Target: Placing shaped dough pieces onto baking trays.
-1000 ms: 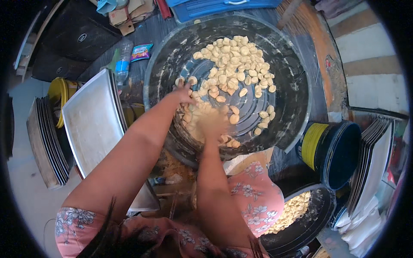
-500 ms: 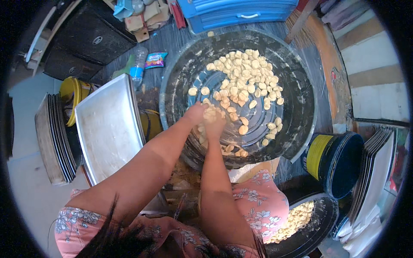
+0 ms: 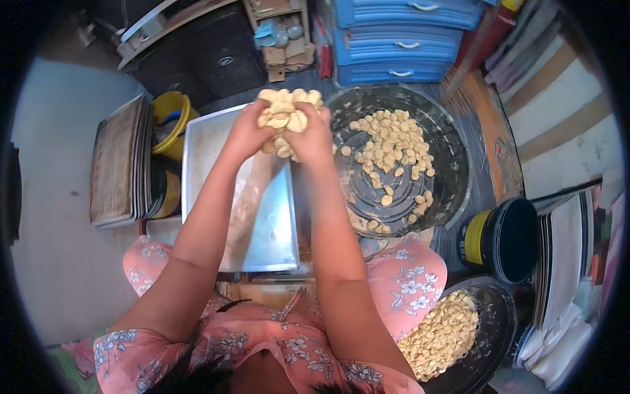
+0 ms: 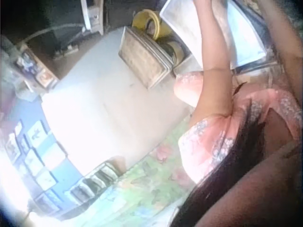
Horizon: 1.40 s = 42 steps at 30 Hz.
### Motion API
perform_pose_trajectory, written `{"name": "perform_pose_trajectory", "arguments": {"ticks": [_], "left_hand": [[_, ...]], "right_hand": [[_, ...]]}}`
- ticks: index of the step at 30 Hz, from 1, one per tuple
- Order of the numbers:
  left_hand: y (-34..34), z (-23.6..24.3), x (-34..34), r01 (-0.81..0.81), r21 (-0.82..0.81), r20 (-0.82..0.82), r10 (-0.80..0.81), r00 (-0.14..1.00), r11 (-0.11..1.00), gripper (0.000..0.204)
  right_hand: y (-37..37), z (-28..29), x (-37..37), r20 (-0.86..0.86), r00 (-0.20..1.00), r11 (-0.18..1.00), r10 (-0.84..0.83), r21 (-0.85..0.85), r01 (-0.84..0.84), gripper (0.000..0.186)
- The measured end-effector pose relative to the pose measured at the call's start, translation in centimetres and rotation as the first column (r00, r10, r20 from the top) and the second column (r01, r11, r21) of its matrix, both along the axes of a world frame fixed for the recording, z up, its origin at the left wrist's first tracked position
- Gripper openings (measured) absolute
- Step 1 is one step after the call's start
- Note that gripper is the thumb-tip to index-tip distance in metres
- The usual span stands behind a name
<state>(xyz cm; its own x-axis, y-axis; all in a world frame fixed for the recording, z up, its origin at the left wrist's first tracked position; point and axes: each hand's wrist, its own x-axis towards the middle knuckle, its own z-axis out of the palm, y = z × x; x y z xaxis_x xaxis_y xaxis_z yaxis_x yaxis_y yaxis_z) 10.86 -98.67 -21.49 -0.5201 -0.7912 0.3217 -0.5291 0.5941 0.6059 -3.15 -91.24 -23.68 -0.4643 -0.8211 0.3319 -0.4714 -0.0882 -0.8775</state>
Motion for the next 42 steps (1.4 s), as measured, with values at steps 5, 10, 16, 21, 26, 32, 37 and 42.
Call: {"name": "perform_pose_trajectory", "arguments": {"ticks": [5, 10, 16, 21, 26, 32, 37, 42], "left_hand": [[1.4, -2.2, 12.9, -0.147, 0.362, -0.088, 0.191, 0.978, 0.921, 0.058], [5.3, -3.8, 18.6, -0.240, 0.528, -0.050, 0.312, 0.949, 0.815, 0.053], [3.0, -4.6, 22.0, -0.151, 0.716, -0.233, 0.437, 0.869, 0.682, 0.039], [-0.3, -5.3, 19.5, -0.080, 0.643, -0.473, 0.478, 0.740, 0.761, 0.033], [-6.0, -9.2, 20.8, -0.259, 0.450, -0.337, 0.431, 0.837, 0.855, 0.030], [-8.9, -9.1, 20.6, -0.259, 0.384, -0.442, 0.422, 0.792, 0.886, 0.023], [-9.6, -8.4, 20.3, -0.163, 0.405, -0.308, 0.302, 0.902, 0.900, 0.032], [-10.1, -7.1, 17.8, -0.020, 0.272, -0.269, 0.097, 0.958, 0.962, 0.044]], "right_hand": [[0.3, 0.0, 9.3, 0.099, 0.931, 0.919, 0.351, 0.152, -0.363, 0.065], [2.0, -3.6, 14.1, -0.430, 0.785, 0.842, 0.447, 0.499, -0.206, 0.070], [0.1, 2.8, 13.0, -0.481, 0.670, 0.753, 0.566, 0.633, -0.181, 0.058], [-5.2, -2.8, 15.5, -0.444, 0.817, 0.909, 0.369, 0.355, -0.218, 0.073], [-7.5, -0.9, 17.8, -0.466, 0.539, 0.671, 0.701, 0.686, -0.280, 0.066], [-8.6, -0.8, 18.7, -0.526, 0.594, 0.783, 0.609, 0.519, -0.343, 0.047], [-11.6, -2.4, 16.0, -0.328, 0.601, 0.676, 0.729, 0.486, -0.554, 0.029], [-15.1, -1.9, 14.1, -0.193, 0.859, 0.802, 0.475, 0.497, -0.332, 0.031]]}}
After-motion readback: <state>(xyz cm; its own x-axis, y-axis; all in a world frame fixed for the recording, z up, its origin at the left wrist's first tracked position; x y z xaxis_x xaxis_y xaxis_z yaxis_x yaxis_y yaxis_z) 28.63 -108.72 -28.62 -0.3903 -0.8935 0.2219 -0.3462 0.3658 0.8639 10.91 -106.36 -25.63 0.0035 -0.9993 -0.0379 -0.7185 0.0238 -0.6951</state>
